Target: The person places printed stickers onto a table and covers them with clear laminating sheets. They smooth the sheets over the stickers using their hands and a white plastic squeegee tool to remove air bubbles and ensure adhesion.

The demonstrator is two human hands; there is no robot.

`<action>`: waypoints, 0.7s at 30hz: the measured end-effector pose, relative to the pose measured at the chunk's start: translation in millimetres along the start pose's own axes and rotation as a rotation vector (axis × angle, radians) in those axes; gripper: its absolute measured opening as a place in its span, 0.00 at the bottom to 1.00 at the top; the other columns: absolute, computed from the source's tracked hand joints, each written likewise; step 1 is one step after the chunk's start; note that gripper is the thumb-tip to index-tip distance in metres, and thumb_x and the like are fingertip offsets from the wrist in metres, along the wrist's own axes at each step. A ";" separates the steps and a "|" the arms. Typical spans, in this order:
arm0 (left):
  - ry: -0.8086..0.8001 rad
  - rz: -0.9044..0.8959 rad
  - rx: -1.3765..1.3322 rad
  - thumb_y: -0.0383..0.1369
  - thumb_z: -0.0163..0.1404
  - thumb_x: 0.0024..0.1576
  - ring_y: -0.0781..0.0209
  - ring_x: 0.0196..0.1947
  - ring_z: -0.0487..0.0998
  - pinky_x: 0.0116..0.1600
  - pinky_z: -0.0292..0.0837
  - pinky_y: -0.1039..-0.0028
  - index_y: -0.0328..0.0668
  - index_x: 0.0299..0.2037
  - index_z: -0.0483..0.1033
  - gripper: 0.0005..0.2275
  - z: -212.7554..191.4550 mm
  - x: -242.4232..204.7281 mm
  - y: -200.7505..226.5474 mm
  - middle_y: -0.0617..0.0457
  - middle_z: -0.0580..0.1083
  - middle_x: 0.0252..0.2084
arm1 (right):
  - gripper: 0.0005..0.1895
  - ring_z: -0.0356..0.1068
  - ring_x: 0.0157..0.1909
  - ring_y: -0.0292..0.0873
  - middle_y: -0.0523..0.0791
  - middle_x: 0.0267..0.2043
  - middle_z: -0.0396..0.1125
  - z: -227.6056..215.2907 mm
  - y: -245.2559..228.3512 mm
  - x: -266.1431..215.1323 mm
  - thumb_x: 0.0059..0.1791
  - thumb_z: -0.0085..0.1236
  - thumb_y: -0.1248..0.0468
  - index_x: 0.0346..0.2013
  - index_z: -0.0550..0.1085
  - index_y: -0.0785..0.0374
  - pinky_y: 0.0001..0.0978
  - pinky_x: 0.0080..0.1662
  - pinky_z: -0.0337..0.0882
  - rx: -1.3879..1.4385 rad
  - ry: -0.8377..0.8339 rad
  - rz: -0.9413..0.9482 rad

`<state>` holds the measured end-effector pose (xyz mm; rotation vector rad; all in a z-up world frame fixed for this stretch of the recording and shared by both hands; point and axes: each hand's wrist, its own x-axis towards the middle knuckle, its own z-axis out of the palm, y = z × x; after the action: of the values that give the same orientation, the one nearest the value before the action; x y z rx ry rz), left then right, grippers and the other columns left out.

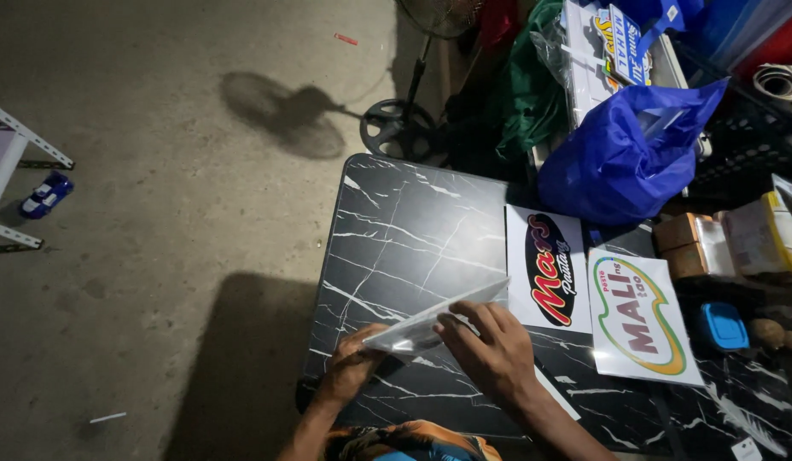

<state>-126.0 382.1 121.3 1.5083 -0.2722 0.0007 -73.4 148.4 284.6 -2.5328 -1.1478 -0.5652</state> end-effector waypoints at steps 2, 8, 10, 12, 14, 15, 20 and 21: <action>0.002 -0.028 -0.131 0.36 0.48 0.62 0.57 0.48 0.82 0.52 0.79 0.71 0.32 0.50 0.79 0.15 -2.3 1.9 9.5 0.46 0.79 0.48 | 0.14 0.71 0.41 0.44 0.46 0.46 0.71 -2.0 2.0 -0.6 0.44 0.66 0.61 0.42 0.76 0.60 0.37 0.37 0.70 -0.004 -0.023 0.000; -0.026 0.081 -0.048 0.48 0.48 0.64 0.55 0.49 0.83 0.54 0.80 0.68 0.33 0.47 0.81 0.22 0.1 7.0 23.5 0.44 0.80 0.48 | 0.10 0.68 0.42 0.45 0.45 0.39 0.71 -13.4 7.1 6.1 0.44 0.64 0.60 0.35 0.77 0.62 0.40 0.42 0.68 0.065 -0.272 -0.007; -0.030 0.065 -0.068 0.49 0.49 0.63 0.55 0.47 0.84 0.51 0.82 0.67 0.33 0.46 0.81 0.22 0.0 6.0 17.7 0.44 0.80 0.47 | 0.08 0.68 0.41 0.44 0.44 0.40 0.72 -22.2 7.2 12.5 0.45 0.63 0.61 0.36 0.78 0.60 0.39 0.40 0.69 0.093 -0.325 -0.051; -0.045 0.054 0.074 0.49 0.51 0.61 0.56 0.47 0.84 0.51 0.82 0.67 0.34 0.46 0.82 0.22 -1.6 6.0 15.9 0.46 0.81 0.46 | 0.05 0.70 0.42 0.44 0.43 0.41 0.72 -28.3 8.4 15.5 0.47 0.59 0.62 0.36 0.79 0.58 0.37 0.43 0.70 0.133 -0.350 -0.075; -0.071 0.054 -0.008 0.50 0.49 0.62 0.58 0.47 0.83 0.50 0.81 0.69 0.35 0.48 0.82 0.23 -3.4 8.3 31.3 0.47 0.81 0.46 | 0.05 0.71 0.41 0.43 0.43 0.39 0.73 -36.9 10.6 23.8 0.48 0.59 0.64 0.37 0.78 0.60 0.38 0.43 0.71 0.117 -0.370 -0.063; -0.094 0.053 -0.090 0.51 0.47 0.62 0.59 0.47 0.83 0.50 0.80 0.71 0.37 0.49 0.82 0.24 -4.2 9.5 39.1 0.49 0.81 0.46 | 0.05 0.72 0.40 0.42 0.43 0.38 0.73 -41.4 11.7 27.8 0.49 0.58 0.65 0.38 0.78 0.62 0.38 0.44 0.71 0.103 -0.390 -0.053; -0.106 -0.298 0.049 0.51 0.54 0.54 0.64 0.34 0.82 0.34 0.79 0.73 0.39 0.47 0.82 0.23 0.2 13.6 73.5 0.53 0.80 0.41 | 0.08 0.75 0.40 0.42 0.43 0.38 0.76 -85.1 18.0 71.0 0.47 0.60 0.67 0.40 0.81 0.61 0.36 0.43 0.73 0.279 -0.244 -0.060; -0.110 -0.281 0.058 0.52 0.54 0.55 0.67 0.35 0.82 0.34 0.78 0.74 0.39 0.49 0.81 0.23 -0.7 13.7 71.9 0.54 0.79 0.42 | 0.09 0.75 0.39 0.42 0.43 0.38 0.77 -96.1 18.7 81.0 0.46 0.61 0.67 0.40 0.81 0.60 0.35 0.42 0.74 0.335 -0.193 -0.035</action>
<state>-124.7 385.4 194.5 1.5966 -0.1466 -0.3008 -32.1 148.1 404.8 -2.3164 -1.2363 -0.1211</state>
